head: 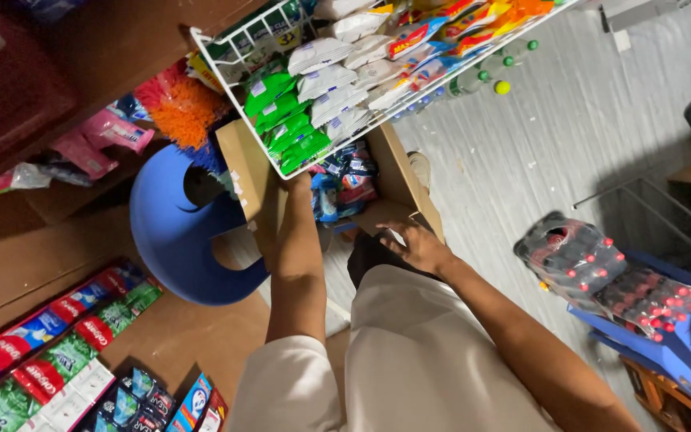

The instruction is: Stocking and organizing various retail items such as soap and toothpaste from a box onto store shelves.

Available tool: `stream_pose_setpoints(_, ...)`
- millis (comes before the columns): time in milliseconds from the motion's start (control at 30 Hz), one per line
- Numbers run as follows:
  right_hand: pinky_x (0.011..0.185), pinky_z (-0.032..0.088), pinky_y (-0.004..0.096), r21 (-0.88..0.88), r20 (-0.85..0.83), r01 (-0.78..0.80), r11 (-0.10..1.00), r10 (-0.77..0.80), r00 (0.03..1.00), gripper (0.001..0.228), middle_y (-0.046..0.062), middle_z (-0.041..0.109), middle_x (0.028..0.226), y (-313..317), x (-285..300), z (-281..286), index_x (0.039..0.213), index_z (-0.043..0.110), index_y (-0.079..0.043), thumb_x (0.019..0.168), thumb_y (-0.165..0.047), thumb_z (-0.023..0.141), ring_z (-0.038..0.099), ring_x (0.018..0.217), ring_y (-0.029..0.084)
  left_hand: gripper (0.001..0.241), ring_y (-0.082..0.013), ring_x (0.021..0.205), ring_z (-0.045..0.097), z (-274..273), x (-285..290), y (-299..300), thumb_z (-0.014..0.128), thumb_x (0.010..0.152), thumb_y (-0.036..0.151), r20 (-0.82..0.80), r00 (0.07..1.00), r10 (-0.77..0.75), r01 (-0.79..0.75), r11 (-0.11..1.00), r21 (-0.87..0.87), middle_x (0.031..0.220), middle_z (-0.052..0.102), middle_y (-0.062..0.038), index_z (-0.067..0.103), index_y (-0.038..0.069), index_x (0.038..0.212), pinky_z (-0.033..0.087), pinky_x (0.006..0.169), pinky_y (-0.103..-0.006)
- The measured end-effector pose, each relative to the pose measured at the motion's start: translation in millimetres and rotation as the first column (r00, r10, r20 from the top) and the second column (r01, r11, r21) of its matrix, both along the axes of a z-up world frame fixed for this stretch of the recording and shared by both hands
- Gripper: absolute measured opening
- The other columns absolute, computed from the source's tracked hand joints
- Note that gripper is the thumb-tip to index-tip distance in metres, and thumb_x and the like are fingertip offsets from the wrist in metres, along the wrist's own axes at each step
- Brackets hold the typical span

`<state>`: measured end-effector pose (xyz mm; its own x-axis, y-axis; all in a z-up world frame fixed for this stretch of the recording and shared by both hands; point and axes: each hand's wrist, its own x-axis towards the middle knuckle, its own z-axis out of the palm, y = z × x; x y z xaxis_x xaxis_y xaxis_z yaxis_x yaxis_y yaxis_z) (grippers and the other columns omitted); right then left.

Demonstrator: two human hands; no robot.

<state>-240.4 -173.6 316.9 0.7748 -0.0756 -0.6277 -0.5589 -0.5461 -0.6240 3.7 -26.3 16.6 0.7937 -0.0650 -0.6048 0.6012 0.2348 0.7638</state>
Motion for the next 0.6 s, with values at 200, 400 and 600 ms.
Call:
stream_pose_setpoints(200, 0.096, 0.052, 0.043, 0.05, 0.091, 0.028, 0.998, -0.033, 0.995, 0.042, 0.017, 0.068, 0.129, -2, -4, 5, 0.138, 0.059, -0.014, 0.1, -0.031, 0.06, 0.068, 0.111, 0.036, 0.035, -0.0277, 0.071, 0.067, -22, -24, 1, 0.068, 0.092, 0.018, 0.131, 0.969, -0.21, 0.14, 0.903, 0.407, 0.1, 0.074, -0.015, 0.065, 0.004, 0.123, 0.052, 0.059, -0.0381)
stream_pose_setpoints(400, 0.079, 0.057, 0.033, 0.18, 0.067, 0.242, 0.953, -0.258, 0.964, 0.034, 0.01, 0.073, 0.105, -15, 3, 41, 0.131, 0.067, -0.011, 0.1, -0.024, 0.063, 0.068, 0.084, 0.018, 0.039, -0.0206, 0.112, 0.062, 76, -60, 27, 0.07, 0.098, 0.024, 0.296, 0.919, -0.261, 0.092, 0.871, 0.482, 0.124, 0.066, -0.008, 0.066, 0.003, 0.131, 0.048, 0.095, -0.0341)
stream_pose_setpoints(600, 0.078, 0.054, 0.028, 0.446, 0.136, 0.364, 0.817, -0.464, 0.875, 0.035, 0.003, 0.069, 0.106, -50, 13, 78, 0.132, 0.068, -0.004, 0.103, -0.025, 0.064, 0.061, 0.088, 0.009, 0.034, -0.0144, 0.094, 0.061, 254, -109, 39, 0.065, 0.103, 0.015, 0.169, 0.86, -0.482, 0.479, 0.876, 0.059, 0.114, 0.068, -0.007, 0.064, 0.003, 0.135, 0.052, 0.081, -0.0279)
